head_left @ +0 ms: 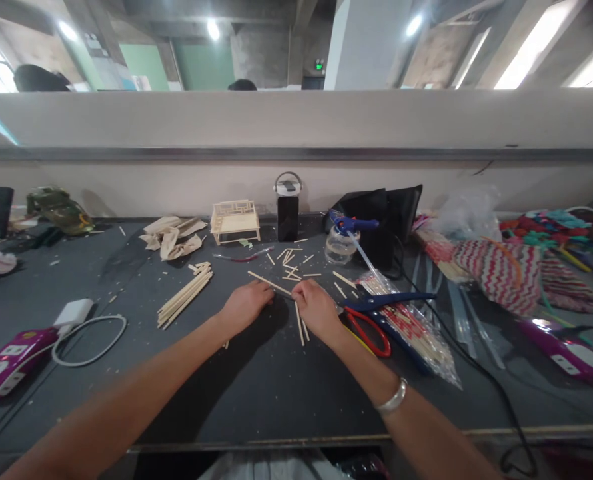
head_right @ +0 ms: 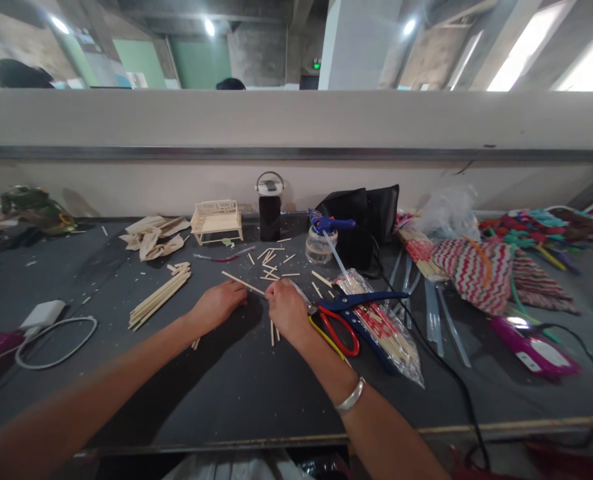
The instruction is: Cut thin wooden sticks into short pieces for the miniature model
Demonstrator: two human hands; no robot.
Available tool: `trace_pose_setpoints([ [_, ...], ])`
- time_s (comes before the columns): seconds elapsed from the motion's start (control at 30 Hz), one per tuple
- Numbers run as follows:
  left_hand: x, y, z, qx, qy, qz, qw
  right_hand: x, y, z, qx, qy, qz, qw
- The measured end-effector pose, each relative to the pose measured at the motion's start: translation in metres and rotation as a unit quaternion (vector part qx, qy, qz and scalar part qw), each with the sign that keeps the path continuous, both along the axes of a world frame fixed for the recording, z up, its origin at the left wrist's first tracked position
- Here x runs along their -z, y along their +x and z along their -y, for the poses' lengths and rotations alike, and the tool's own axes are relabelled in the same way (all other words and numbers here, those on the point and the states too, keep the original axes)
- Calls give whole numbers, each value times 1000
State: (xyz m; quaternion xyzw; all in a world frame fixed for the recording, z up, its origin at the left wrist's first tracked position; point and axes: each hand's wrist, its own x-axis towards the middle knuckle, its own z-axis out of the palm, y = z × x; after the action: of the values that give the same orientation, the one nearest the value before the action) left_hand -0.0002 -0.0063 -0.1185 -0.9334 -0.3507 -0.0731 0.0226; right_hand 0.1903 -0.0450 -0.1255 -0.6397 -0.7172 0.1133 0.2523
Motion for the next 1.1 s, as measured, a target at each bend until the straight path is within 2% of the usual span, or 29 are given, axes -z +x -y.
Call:
trace_pose_setpoints([
  [0.27, 3, -1, 0, -6, -5, -5, 1000, 0, 1, 0, -4, -2, 2, 1000],
  [0.43, 0, 1, 4, -14, 8, -13, 1000, -1, 1, 0, 1, -2, 5, 1000],
  [0.7, 4, 7, 2, -42, 32, -4, 999, -1, 0, 0, 2, 0, 6, 1000],
  [0.87, 9, -8, 8, 6, -2, -6, 1000, -3, 1, 0, 8, -4, 2, 1000],
  [0.97, 9, -20, -2, 16, 2, -8, 1000, -3, 1, 0, 4, -2, -5, 1000],
  [1.1, 4, -28, -38, -78, 5, 35, 996, -4, 1, 1, 6, -5, -15, 1000],
])
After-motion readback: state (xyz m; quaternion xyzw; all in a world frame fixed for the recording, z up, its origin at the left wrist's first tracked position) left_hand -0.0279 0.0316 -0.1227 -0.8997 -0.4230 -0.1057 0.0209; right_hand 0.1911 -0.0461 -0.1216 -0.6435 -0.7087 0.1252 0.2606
